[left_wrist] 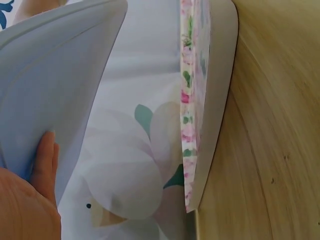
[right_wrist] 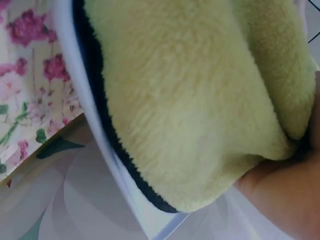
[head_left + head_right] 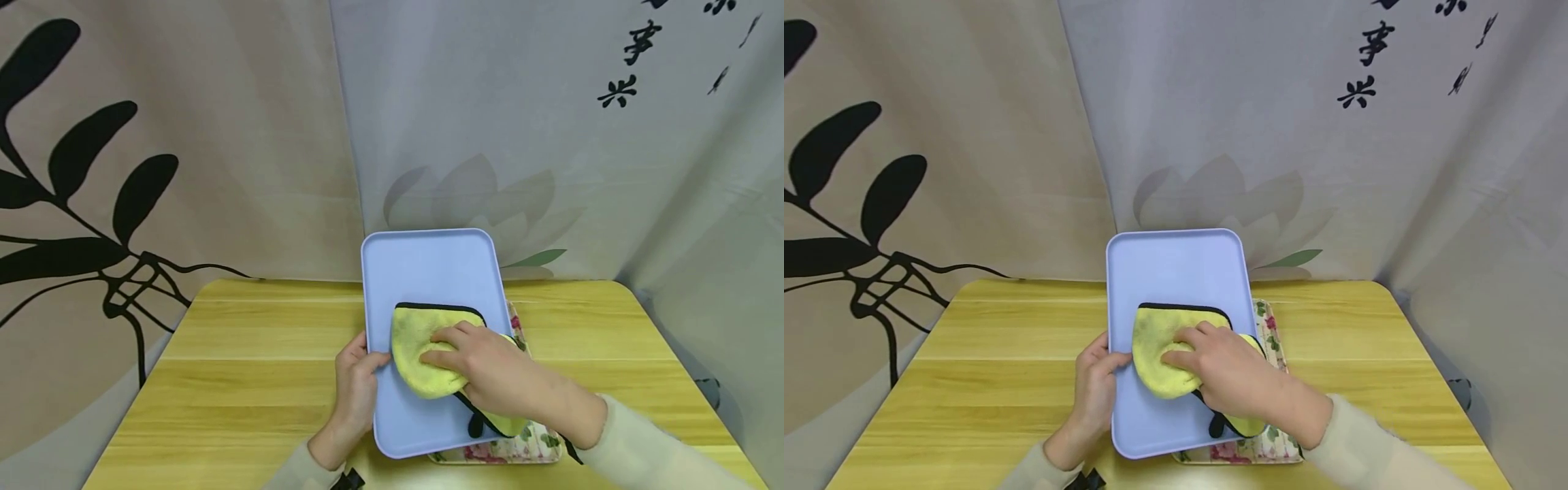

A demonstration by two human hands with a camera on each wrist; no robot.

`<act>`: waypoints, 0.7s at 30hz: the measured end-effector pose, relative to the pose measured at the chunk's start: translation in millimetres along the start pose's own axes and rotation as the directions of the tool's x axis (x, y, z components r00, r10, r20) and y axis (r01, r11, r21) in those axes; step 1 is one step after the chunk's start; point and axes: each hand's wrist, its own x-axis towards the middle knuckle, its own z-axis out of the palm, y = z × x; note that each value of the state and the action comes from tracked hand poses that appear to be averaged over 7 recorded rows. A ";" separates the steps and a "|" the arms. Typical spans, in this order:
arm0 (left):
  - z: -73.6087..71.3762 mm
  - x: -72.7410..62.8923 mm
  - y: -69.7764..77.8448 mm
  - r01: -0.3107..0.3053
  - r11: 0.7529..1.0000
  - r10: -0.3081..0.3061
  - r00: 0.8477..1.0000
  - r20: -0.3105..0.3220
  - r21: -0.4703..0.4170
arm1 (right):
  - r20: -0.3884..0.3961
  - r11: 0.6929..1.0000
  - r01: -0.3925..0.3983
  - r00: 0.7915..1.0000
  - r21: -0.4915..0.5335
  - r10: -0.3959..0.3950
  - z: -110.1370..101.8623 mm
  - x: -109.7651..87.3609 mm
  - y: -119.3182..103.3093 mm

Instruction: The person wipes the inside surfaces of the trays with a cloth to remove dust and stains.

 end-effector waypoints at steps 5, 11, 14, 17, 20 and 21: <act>-1.6 1.3 0.1 0.002 1.000 -0.002 1.000 -0.003 -0.003 | 0.004 0.999 0.047 0.999 0.004 -0.047 4.5 -11.4 -8.1; -3.5 2.2 0.7 -0.010 1.000 0.010 1.000 -0.004 0.004 | -0.001 0.991 0.133 0.991 -0.004 -0.133 10.5 -23.2 -17.0; -5.0 2.9 0.7 -0.020 1.000 0.020 1.000 -0.004 0.013 | -0.001 0.987 0.160 0.987 -0.012 -0.160 13.4 -29.0 -21.7; -6.2 3.6 2.1 -0.025 0.999 0.025 1.000 -0.009 0.021 | 0.000 0.982 0.185 0.983 -0.033 -0.185 16.1 -35.5 -25.8; -6.7 4.4 3.8 -0.025 0.999 0.025 0.999 -0.019 0.023 | 0.014 0.980 0.196 0.981 -0.034 -0.195 16.4 -41.3 -28.9; -6.7 4.5 4.4 -0.023 0.999 0.023 1.000 -0.021 0.023 | 0.019 0.980 0.198 0.980 -0.035 -0.198 16.2 -42.7 -29.4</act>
